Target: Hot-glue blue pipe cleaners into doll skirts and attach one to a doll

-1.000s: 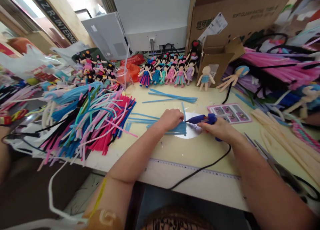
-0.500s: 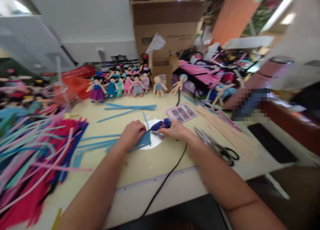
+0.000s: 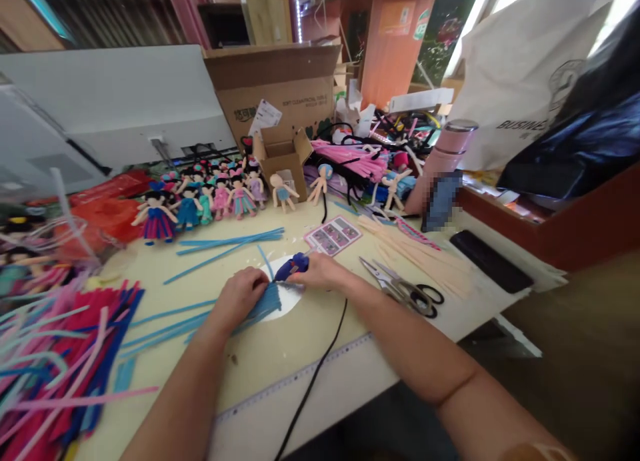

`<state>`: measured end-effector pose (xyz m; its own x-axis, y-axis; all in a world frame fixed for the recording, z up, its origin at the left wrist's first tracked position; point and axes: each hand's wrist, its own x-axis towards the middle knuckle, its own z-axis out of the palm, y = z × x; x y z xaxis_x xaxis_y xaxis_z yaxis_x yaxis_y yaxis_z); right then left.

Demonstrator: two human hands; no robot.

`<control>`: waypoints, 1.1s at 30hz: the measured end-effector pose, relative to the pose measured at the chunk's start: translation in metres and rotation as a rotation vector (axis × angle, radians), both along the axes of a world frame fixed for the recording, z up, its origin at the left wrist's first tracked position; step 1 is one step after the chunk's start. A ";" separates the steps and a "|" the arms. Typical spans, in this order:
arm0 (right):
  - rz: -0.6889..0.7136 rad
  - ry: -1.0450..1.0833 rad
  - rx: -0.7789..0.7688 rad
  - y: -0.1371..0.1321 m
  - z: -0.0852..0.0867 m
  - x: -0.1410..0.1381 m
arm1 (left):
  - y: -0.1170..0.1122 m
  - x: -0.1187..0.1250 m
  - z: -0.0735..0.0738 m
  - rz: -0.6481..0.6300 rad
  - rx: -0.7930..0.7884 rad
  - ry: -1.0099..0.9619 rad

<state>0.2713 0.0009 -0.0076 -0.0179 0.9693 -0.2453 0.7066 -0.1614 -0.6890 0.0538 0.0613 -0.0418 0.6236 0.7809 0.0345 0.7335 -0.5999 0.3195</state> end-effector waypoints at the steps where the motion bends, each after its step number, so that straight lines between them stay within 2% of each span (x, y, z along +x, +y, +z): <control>1: -0.007 0.003 -0.008 -0.001 0.000 0.000 | -0.001 0.000 -0.001 0.000 0.009 -0.002; 4: -0.048 0.024 -0.024 -0.003 -0.002 0.002 | -0.004 0.000 -0.003 -0.012 0.014 -0.011; 8: -0.027 0.115 0.056 0.000 -0.007 0.007 | -0.006 0.000 -0.004 0.006 0.019 -0.020; 23: -0.011 -0.010 0.048 0.003 -0.018 0.001 | -0.009 0.000 0.000 0.013 0.003 -0.025; 33: -0.012 -0.031 0.053 -0.001 -0.015 -0.001 | -0.009 0.000 0.000 0.017 -0.007 -0.034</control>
<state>0.2702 0.0001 -0.0229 0.0008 0.9810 -0.1941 0.7259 -0.1341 -0.6746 0.0537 0.0520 -0.0420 0.6087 0.7918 0.0503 0.7323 -0.5851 0.3483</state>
